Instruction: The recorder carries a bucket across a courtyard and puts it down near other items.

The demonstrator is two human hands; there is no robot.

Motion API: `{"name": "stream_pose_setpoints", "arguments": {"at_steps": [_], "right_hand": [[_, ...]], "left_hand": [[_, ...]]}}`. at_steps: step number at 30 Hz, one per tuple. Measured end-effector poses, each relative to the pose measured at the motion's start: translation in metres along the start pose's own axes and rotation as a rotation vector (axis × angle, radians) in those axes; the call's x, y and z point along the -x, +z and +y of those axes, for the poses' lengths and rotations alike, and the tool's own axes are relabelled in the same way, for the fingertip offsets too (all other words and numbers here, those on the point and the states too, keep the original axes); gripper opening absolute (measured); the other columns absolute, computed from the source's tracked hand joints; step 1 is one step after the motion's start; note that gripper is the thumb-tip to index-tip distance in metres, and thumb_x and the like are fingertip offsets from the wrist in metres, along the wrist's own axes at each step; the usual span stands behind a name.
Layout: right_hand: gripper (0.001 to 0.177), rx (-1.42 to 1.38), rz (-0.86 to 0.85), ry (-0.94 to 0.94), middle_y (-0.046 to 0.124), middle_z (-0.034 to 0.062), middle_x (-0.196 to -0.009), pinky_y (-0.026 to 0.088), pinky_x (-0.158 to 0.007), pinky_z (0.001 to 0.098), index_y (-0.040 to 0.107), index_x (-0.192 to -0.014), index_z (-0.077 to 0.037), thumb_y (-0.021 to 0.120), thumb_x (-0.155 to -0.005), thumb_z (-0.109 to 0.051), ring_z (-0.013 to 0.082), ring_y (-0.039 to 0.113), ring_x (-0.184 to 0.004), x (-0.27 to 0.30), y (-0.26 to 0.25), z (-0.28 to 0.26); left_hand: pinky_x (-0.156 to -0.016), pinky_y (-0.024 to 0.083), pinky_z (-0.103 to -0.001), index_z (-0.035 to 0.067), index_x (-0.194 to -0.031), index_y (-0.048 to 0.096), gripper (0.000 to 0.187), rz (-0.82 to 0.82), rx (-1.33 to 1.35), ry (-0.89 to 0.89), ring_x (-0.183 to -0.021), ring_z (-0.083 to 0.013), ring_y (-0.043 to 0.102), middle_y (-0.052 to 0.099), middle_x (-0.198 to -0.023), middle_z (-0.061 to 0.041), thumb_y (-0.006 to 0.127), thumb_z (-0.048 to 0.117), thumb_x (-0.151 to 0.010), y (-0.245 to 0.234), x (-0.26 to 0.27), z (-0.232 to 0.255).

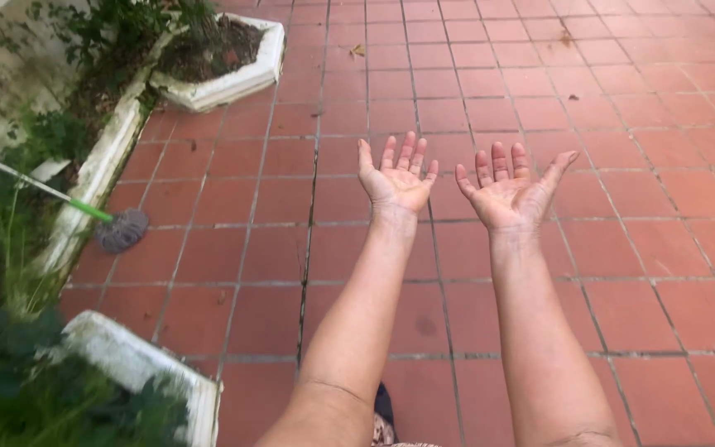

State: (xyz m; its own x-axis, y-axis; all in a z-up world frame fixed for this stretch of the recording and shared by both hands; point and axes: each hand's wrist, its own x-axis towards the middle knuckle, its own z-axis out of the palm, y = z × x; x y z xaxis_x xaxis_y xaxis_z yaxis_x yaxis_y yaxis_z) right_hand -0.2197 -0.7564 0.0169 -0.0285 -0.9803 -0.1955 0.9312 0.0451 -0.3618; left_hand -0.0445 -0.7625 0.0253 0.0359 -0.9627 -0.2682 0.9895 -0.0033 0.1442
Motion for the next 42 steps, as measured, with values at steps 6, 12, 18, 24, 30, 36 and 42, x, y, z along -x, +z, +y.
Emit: {"name": "stream_pose_setpoints", "arguments": {"at_steps": [6, 12, 18, 24, 30, 36, 42], "right_hand": [[0.104, -0.045, 0.013, -0.007, 0.045, 0.0054, -0.143, 0.039, -0.113, 0.0685, 0.045, -0.141, -0.018, 0.075, -0.061, -0.076, 0.0278, 0.042, -0.138, -0.107, 0.03, 0.014], [0.105, -0.028, -0.031, -0.007, 0.042, 0.0057, -0.148, 0.038, -0.115, 0.0689, 0.041, -0.144, -0.017, 0.073, -0.064, -0.077, 0.0287, 0.041, -0.139, -0.224, 0.049, 0.022], [0.102, -0.088, -0.078, 0.072, 0.039, 0.006, -0.149, 0.034, -0.118, 0.0674, 0.041, -0.144, -0.017, 0.072, -0.068, -0.077, 0.0272, 0.038, -0.138, -0.372, 0.058, 0.012], [0.1, -0.114, -0.036, 0.045, 0.042, 0.0073, -0.147, 0.033, -0.115, 0.0703, 0.045, -0.14, -0.016, 0.073, -0.065, -0.076, 0.0294, 0.04, -0.139, -0.532, 0.102, -0.027], [0.101, -0.122, -0.04, 0.096, 0.039, 0.0052, -0.149, 0.032, -0.116, 0.0701, 0.044, -0.141, -0.018, 0.073, -0.065, -0.077, 0.0279, 0.036, -0.144, -0.643, 0.125, -0.046], [0.108, -0.096, -0.06, 0.08, 0.036, 0.0068, -0.151, 0.032, -0.115, 0.0693, 0.039, -0.147, -0.019, 0.073, -0.063, -0.076, 0.0286, 0.035, -0.144, -0.75, 0.138, -0.052], [0.107, -0.002, -0.051, 0.009, 0.038, 0.0082, -0.149, 0.035, -0.116, 0.0693, 0.04, -0.144, -0.016, 0.076, -0.062, -0.075, 0.0292, 0.037, -0.141, -0.897, 0.186, -0.068]], "left_hand": [[-0.11, 0.033, -0.059, 0.021, -0.159, 0.02, 0.097, -0.019, 0.022, 0.024, -0.136, -0.0293, 0.048, 0.047, -0.148, -0.01, 0.055, 0.072, -0.084, 0.036, -0.104, 0.014], [-0.109, 0.04, -0.06, 0.022, -0.161, 0.011, 0.1, 0.029, 0.087, 0.061, -0.139, -0.0333, 0.047, 0.039, -0.155, -0.012, 0.057, 0.069, -0.086, 0.059, -0.214, 0.02], [-0.105, 0.045, -0.062, 0.023, -0.161, 0.006, 0.103, 0.015, 0.112, 0.124, -0.139, -0.0336, 0.047, 0.037, -0.157, -0.014, 0.06, 0.066, -0.085, 0.07, -0.357, 0.002], [-0.106, 0.045, -0.062, 0.022, -0.162, 0.01, 0.103, 0.042, 0.072, 0.138, -0.14, -0.0328, 0.046, 0.037, -0.156, -0.014, 0.061, 0.066, -0.085, 0.156, -0.504, -0.011], [-0.108, 0.042, -0.054, 0.021, -0.161, 0.017, 0.101, 0.058, 0.032, 0.17, -0.139, -0.031, 0.046, 0.043, -0.152, -0.013, 0.059, 0.069, -0.084, 0.183, -0.618, -0.025], [-0.109, 0.04, -0.053, 0.021, -0.16, 0.017, 0.1, 0.062, 0.028, 0.132, -0.138, -0.0293, 0.048, 0.045, -0.152, -0.011, 0.058, 0.07, -0.083, 0.209, -0.733, -0.032], [-0.112, 0.039, -0.051, 0.021, -0.161, 0.018, 0.099, 0.014, 0.059, 0.1, -0.138, -0.0288, 0.048, 0.044, -0.151, -0.01, 0.059, 0.068, -0.084, 0.268, -0.879, -0.025]]}}
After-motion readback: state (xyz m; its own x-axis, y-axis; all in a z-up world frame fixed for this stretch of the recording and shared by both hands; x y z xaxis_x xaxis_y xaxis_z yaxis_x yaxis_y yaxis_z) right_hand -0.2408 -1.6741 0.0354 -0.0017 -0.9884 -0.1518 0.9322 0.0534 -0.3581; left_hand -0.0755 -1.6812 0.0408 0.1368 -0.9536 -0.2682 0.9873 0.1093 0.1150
